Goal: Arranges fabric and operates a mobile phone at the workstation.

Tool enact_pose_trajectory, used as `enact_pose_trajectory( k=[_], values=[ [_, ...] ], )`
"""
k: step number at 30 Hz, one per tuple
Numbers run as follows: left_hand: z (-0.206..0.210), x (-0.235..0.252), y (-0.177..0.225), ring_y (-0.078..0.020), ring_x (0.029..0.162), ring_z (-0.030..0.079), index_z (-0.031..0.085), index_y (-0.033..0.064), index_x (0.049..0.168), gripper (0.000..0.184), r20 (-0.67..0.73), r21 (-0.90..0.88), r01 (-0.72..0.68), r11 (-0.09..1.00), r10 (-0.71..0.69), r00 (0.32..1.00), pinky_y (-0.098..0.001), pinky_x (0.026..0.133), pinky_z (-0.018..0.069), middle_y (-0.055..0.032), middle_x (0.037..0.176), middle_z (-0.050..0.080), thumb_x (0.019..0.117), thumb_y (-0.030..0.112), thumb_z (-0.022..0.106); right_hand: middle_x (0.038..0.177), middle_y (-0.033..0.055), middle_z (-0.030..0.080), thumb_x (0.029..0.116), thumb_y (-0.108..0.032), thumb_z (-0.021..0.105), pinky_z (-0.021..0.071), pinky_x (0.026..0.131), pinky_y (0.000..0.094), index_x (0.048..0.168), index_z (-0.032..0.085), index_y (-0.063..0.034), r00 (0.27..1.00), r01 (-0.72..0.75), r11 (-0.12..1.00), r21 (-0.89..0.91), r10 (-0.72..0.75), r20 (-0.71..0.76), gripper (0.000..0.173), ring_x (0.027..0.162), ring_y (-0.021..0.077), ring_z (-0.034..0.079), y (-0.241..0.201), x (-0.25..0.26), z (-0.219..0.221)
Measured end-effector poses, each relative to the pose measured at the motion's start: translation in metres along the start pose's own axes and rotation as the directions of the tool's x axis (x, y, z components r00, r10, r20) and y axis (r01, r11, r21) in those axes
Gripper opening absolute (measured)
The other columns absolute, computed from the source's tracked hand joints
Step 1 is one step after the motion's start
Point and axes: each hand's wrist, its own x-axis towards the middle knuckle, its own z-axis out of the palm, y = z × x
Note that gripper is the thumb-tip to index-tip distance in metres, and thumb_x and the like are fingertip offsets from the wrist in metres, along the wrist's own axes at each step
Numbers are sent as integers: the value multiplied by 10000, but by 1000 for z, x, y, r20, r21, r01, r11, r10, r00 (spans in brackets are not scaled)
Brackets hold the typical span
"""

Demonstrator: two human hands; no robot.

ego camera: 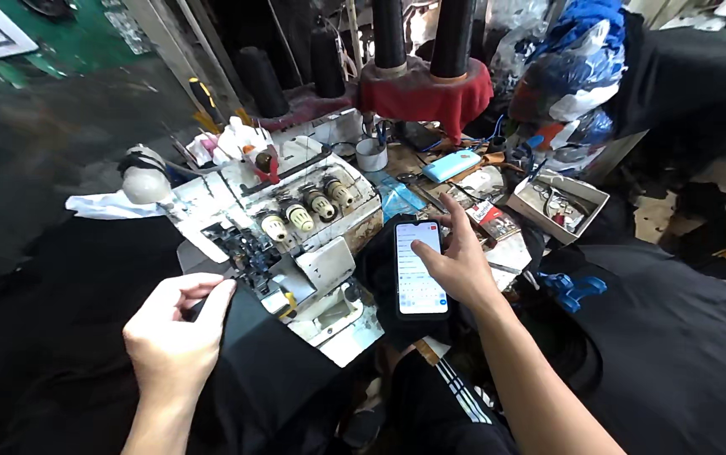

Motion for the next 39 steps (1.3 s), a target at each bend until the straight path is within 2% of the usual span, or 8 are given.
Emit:
enact_pose_trajectory(
  k=[10, 14, 17, 20, 24, 28, 34, 39],
  values=[
    [0, 0, 0, -39, 841, 689, 713, 41, 1093, 242, 0, 1, -8, 1000, 8, 1000, -220, 757, 582, -33, 964, 729, 942, 228, 731, 1393, 121, 562, 819, -267, 768, 546, 959, 474, 1619, 280, -174, 1000, 19, 997, -72, -20, -14, 941, 1209, 235, 605, 2, 5, 3],
    [0, 0, 2, -32, 836, 683, 714, 45, 1089, 241, -3, -9, -5, 1000, 5, 1000, -215, 746, 577, -26, 957, 727, 941, 234, 732, 1372, 102, 596, 921, -271, 702, 597, 760, 384, 1612, 293, -168, 1000, -19, 1000, 23, 19, -16, 809, 924, 177, 685, 1, 2, -1],
    [0, 0, 2, -38, 843, 686, 714, 40, 1091, 240, -4, -6, -11, 1000, 11, 1000, -217, 757, 578, -32, 964, 728, 943, 229, 729, 1374, 116, 587, 962, -263, 657, 594, 811, 377, 1598, 315, -141, 1000, -19, 999, 51, 20, -23, 733, 991, 187, 679, 0, -2, -7],
    [-1, 0, 1, -31, 838, 685, 712, 37, 1091, 237, -5, -13, -12, 1000, 12, 1000, -206, 754, 575, -30, 964, 725, 942, 220, 730, 1438, 133, 527, 984, -292, 652, 560, 945, 406, 1586, 350, -132, 991, 87, 996, -10, -87, -97, 692, 1217, 214, 605, -8, -14, -14],
    [-1, 1, 3, -31, 863, 691, 703, 54, 1093, 217, -10, -26, -4, 1000, 3, 1000, -219, 781, 583, -16, 988, 731, 947, 214, 729, 1379, 117, 573, 1000, -216, 635, 560, 884, 370, 1478, 490, -66, 896, 358, 923, -140, -382, -225, 521, 1169, 203, 609, -33, -46, -12],
    [-2, 0, 17, -56, 872, 698, 706, 63, 1090, 189, -21, -37, 18, 999, -19, 1000, -249, 783, 604, -12, 998, 730, 940, 171, 743, 1053, 27, 692, 978, -168, 649, 609, 629, 324, 1245, 640, -91, 886, 447, 879, 169, -461, 55, 278, 787, 133, 673, -29, -112, 34],
    [-6, 4, 18, -58, 862, 709, 727, 97, 1054, 137, -13, -84, 33, 996, -34, 999, -248, 762, 612, 16, 967, 745, 924, 123, 761, 1437, 52, 599, 1018, -264, 637, 652, 888, 319, 1517, 498, -111, 874, 37, 959, 282, -168, 456, 540, 1185, 122, 674, -27, -138, 128],
    [-12, 4, 18, -48, 875, 713, 737, 140, 1073, 148, 44, -72, 25, 997, -22, 999, -255, 765, 616, 45, 992, 750, 929, 153, 769, 1050, -31, 761, 1018, -287, 636, 625, 862, 306, 1212, 710, -133, 795, -85, 955, 285, -108, 597, 259, 938, 74, 727, -18, -133, 128]
  ],
)
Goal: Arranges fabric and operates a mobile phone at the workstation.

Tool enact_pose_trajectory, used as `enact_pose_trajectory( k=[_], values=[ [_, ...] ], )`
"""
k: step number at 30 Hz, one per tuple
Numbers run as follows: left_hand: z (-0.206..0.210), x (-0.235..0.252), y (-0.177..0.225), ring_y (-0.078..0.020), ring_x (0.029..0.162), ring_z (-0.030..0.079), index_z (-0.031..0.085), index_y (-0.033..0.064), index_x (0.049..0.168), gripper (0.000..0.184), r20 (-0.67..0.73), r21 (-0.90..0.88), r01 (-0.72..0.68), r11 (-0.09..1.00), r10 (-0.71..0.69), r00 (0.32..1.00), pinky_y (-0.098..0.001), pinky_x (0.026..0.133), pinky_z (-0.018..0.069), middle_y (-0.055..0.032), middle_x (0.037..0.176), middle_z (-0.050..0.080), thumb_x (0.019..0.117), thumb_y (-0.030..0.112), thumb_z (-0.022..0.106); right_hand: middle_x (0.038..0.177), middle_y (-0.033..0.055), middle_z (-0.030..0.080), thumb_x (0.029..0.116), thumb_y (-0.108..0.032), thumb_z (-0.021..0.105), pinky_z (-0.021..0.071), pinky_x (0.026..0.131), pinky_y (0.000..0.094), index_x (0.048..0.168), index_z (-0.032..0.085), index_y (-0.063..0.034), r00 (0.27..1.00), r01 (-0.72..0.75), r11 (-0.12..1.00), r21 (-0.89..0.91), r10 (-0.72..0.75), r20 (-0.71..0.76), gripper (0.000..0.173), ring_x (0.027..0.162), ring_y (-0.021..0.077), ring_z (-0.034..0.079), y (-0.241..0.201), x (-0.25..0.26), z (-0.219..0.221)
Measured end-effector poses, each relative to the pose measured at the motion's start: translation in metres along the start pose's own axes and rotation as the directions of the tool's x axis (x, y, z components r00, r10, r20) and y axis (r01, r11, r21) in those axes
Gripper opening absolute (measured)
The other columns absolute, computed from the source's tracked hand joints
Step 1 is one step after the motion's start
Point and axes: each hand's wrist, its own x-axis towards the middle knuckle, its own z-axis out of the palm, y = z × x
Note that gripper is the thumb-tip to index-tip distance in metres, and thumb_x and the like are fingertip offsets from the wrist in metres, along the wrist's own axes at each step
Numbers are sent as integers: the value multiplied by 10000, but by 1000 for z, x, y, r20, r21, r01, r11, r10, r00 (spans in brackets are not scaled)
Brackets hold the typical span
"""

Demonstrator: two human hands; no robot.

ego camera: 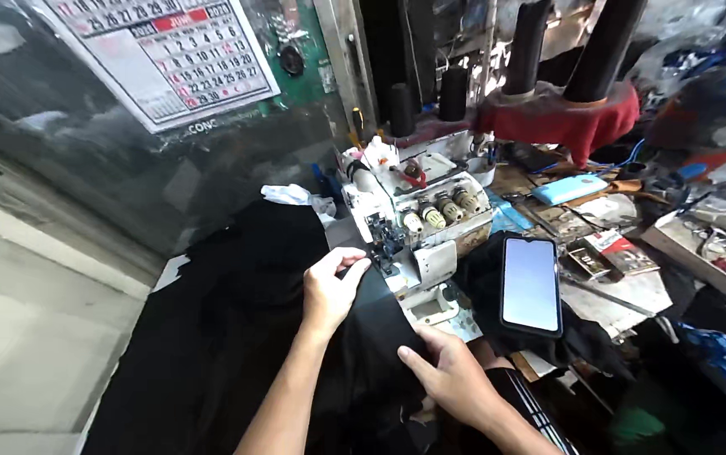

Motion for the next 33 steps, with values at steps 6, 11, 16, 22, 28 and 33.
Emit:
enact_pose_trajectory(
  k=[6, 11, 16, 22, 28, 33],
  values=[
    [-2, -2, 3, -50, 854, 715, 744, 137, 1073, 160, 12, -34, -21, 999, 21, 1000, -246, 736, 614, 41, 980, 755, 917, 129, 779, 851, -22, 738, 1006, -295, 661, 607, 632, 304, 1063, 715, -133, 999, -51, 998, -23, 51, -10, 180, 696, 105, 699, 10, -38, -15],
    [-5, 8, -2, -93, 800, 716, 751, 106, 1049, 189, 34, -160, 41, 986, -36, 999, -270, 711, 618, 14, 942, 760, 872, 80, 811, 818, -42, 711, 966, -274, 714, 608, 602, 270, 1032, 654, -131, 988, 54, 994, -94, -67, -141, 168, 674, 81, 690, 5, -45, -9],
    [-8, 9, 47, -73, 761, 682, 723, 42, 1051, 201, 45, -131, 200, 971, -195, 980, -231, 682, 574, -14, 895, 727, 864, 21, 794, 751, -50, 678, 952, -298, 736, 564, 546, 251, 925, 662, -129, 977, 139, 984, -113, -155, -145, 187, 625, 60, 649, -4, -49, -6],
    [-5, 5, 2, -82, 813, 704, 729, 125, 1087, 211, 73, -66, 14, 998, -9, 997, -273, 713, 609, 22, 953, 746, 891, 141, 804, 883, -9, 704, 980, -335, 706, 589, 591, 274, 845, 691, -113, 967, 212, 968, -134, -228, -113, 261, 690, 77, 663, 0, -51, -7],
    [8, 3, -12, -44, 861, 702, 739, 125, 1092, 212, 9, 47, -39, 998, 39, 999, -260, 772, 603, 39, 991, 752, 913, 230, 781, 1002, -31, 730, 1031, -346, 607, 594, 807, 296, 1095, 738, -150, 981, 156, 959, -238, -178, -72, 245, 914, 57, 689, 17, -44, -6],
    [7, 2, -18, -46, 863, 709, 740, 109, 1083, 230, 6, 39, -47, 998, 46, 999, -249, 778, 609, 23, 993, 753, 908, 254, 779, 857, 15, 695, 1016, -413, 616, 569, 706, 396, 1017, 705, -129, 993, 113, 954, -277, -97, 70, 297, 798, 134, 675, 18, -47, -14]
  ],
)
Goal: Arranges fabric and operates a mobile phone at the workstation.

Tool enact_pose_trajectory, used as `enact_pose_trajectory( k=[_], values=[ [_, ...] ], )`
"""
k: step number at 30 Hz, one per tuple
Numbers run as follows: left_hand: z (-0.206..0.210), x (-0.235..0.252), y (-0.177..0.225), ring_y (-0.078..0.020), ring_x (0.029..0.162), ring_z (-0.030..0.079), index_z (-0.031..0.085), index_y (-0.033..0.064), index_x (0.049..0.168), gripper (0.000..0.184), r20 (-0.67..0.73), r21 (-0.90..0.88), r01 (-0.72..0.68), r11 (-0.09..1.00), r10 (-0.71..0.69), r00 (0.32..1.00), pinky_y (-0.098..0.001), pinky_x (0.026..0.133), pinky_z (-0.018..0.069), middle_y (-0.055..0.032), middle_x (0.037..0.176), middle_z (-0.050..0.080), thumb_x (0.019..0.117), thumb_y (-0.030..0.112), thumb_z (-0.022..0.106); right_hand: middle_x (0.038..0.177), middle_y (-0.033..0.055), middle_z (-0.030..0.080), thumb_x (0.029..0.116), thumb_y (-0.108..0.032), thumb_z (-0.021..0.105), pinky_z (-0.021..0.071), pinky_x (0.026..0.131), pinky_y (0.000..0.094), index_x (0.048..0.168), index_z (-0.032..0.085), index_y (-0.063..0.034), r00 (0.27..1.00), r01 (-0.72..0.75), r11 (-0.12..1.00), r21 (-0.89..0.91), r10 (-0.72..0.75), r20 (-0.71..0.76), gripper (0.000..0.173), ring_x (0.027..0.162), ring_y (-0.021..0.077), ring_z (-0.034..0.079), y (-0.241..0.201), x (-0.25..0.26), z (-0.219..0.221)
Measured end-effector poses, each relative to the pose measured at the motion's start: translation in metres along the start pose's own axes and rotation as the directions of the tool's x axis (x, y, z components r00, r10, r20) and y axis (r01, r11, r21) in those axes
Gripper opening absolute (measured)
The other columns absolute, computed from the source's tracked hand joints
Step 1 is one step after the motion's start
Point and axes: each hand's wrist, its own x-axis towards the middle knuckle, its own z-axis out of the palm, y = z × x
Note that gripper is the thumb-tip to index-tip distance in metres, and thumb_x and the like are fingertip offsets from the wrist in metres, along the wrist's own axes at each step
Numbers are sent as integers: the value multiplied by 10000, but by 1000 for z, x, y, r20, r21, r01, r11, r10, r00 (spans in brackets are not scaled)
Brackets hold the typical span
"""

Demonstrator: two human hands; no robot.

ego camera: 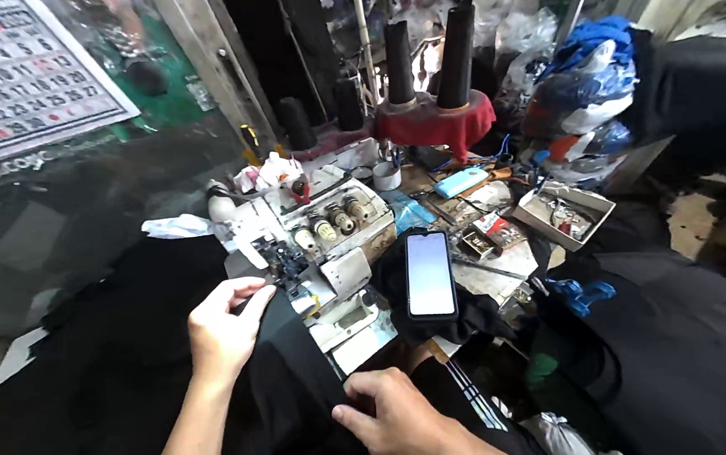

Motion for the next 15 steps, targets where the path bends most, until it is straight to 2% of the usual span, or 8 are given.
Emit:
enact_pose_trajectory(
  k=[2, 7, 11, 15],
  values=[
    [0, -1, -2, -47, 860, 707, 740, 100, 1079, 233, 0, 10, 3, 1000, -3, 1000, -246, 776, 604, 13, 993, 755, 909, 256, 774, 827, 27, 674, 1024, -422, 597, 546, 684, 423, 944, 694, -119, 999, 1, 999, -33, 1, 40, 328, 782, 163, 659, 1, -2, -4],
    [0, -1, -5, -59, 846, 708, 728, 78, 1070, 228, -10, -28, -4, 1000, 3, 1000, -244, 772, 603, 2, 973, 751, 901, 222, 778, 958, 18, 734, 1044, -364, 587, 558, 878, 377, 977, 745, -107, 988, 145, 989, -41, -143, 56, 310, 954, 133, 689, 4, -3, -9],
    [0, -1, -9, -74, 841, 713, 729, 69, 1068, 225, -16, -38, -1, 999, 1, 1000, -250, 754, 612, -4, 965, 746, 908, 221, 774, 953, 45, 729, 1000, -306, 687, 594, 823, 331, 931, 751, -69, 983, 184, 972, 148, -181, -37, 255, 948, 127, 698, 1, -4, -7],
    [1, -1, -10, -74, 824, 709, 725, 44, 1074, 237, -26, -39, -6, 999, 5, 1000, -246, 738, 607, -18, 963, 743, 907, 205, 772, 924, 45, 723, 962, -300, 737, 586, 805, 331, 893, 748, -70, 980, 193, 967, 166, -180, -90, 240, 924, 133, 693, 5, -3, -7]
  ],
)
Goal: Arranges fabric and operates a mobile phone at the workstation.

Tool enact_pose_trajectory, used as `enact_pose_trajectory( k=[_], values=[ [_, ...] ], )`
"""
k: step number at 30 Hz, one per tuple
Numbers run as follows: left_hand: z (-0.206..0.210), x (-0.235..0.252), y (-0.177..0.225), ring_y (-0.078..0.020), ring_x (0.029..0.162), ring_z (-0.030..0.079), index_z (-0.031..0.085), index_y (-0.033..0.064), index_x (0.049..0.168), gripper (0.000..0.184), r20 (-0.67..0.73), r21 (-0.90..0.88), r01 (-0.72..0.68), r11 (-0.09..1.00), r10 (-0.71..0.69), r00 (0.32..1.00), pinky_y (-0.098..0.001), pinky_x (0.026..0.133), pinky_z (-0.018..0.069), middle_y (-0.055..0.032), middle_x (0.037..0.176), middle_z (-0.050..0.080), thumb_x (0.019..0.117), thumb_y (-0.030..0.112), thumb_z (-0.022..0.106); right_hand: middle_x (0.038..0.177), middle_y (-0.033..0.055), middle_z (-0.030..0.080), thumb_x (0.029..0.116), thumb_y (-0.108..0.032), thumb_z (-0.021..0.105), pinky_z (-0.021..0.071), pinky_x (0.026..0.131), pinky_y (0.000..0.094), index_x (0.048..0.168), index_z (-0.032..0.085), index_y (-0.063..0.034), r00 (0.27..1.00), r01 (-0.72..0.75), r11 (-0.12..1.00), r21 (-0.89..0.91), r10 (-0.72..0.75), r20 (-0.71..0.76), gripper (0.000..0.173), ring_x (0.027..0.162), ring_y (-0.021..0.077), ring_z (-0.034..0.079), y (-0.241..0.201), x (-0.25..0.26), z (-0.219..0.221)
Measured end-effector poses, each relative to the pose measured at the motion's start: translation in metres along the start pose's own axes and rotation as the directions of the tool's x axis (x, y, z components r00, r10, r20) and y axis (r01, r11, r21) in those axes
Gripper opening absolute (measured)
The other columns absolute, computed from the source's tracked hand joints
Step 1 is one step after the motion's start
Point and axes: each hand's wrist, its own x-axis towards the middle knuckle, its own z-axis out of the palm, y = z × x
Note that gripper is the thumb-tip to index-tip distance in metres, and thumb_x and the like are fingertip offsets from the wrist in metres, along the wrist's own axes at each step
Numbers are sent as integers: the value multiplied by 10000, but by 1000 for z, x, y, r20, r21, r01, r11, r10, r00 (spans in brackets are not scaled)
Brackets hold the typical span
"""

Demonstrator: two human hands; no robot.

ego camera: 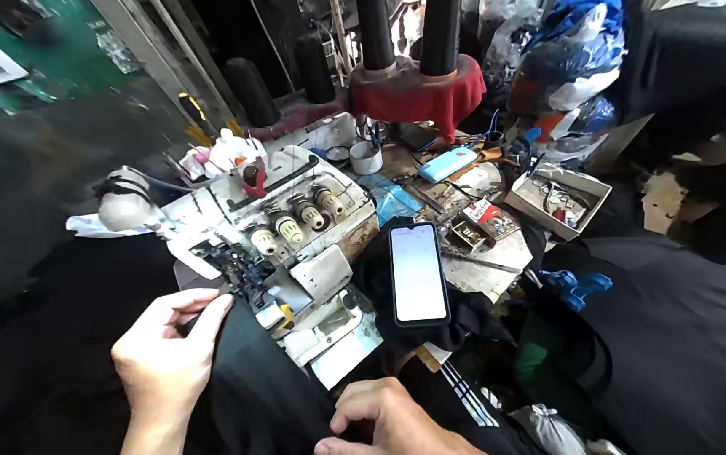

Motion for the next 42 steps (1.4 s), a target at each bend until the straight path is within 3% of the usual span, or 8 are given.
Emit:
enact_pose_trajectory(
  k=[8, 15, 18, 20, 29, 35, 39, 42],
  values=[
    [0, -2, 1, -67, 818, 703, 721, 37, 1080, 245, -17, -15, 10, 1000, -11, 1000, -230, 730, 599, -20, 960, 741, 905, 199, 776, 973, 28, 736, 1008, -285, 674, 588, 846, 327, 946, 769, -81, 998, -48, 999, -6, 48, 41, 234, 967, 113, 695, -3, -3, 0],
    [-18, 10, 11, -55, 785, 690, 708, 96, 1138, 290, 82, -89, 73, 993, -66, 994, -215, 699, 587, 17, 938, 737, 882, 200, 794, 955, 43, 735, 967, -244, 738, 608, 799, 317, 922, 767, -56, 1000, -15, 998, 55, 15, -1, 195, 918, 123, 704, -24, -6, -8],
    [-18, 8, 25, -62, 806, 696, 670, 74, 1178, 312, 55, -52, 58, 997, -55, 997, -249, 714, 610, 4, 978, 726, 902, 178, 773, 939, -15, 747, 933, -263, 775, 617, 804, 310, 895, 778, -106, 997, -46, 999, 9, 47, -62, 162, 911, 87, 707, -22, -9, -8],
    [-13, 3, 27, -75, 813, 703, 689, 75, 1140, 263, 23, 0, 36, 999, -36, 999, -270, 717, 616, -5, 983, 733, 910, 172, 773, 933, -53, 742, 913, -291, 793, 624, 775, 287, 885, 779, -146, 991, -98, 995, -3, 97, -94, 149, 893, 59, 703, -10, -10, -2],
    [-8, 1, 24, -41, 869, 707, 725, 121, 1110, 222, 51, 50, 12, 999, -15, 999, -253, 768, 612, 38, 1002, 747, 917, 220, 776, 911, -31, 736, 924, -294, 781, 615, 741, 293, 865, 766, -122, 984, -160, 986, 45, 163, -66, 183, 863, 72, 701, -8, -11, -4],
    [-5, 1, 12, -48, 859, 707, 728, 95, 1102, 260, 59, 46, -16, 999, 13, 998, -250, 769, 607, 24, 988, 748, 913, 271, 766, 813, 3, 698, 931, -284, 757, 550, 613, 280, 828, 719, -92, 978, -191, 979, 64, 196, -74, 221, 713, 71, 652, -6, -12, -4],
    [-13, 5, 14, -68, 801, 711, 727, 115, 1095, 267, 75, -35, 61, 998, -58, 995, -245, 707, 610, 29, 939, 751, 883, 262, 798, 761, -11, 667, 919, -278, 765, 524, 573, 289, 828, 695, -102, 973, -215, 975, 64, 220, -77, 210, 660, 74, 625, -6, -11, -5],
    [-17, 8, 17, -107, 793, 716, 721, 102, 1109, 290, 81, -137, 149, 979, -139, 987, -259, 704, 616, -1, 919, 748, 851, 188, 821, 803, -10, 689, 910, -270, 778, 542, 579, 289, 853, 650, -104, 968, -230, 969, 95, 238, -83, 218, 668, 79, 640, -6, -11, -6]
  ],
)
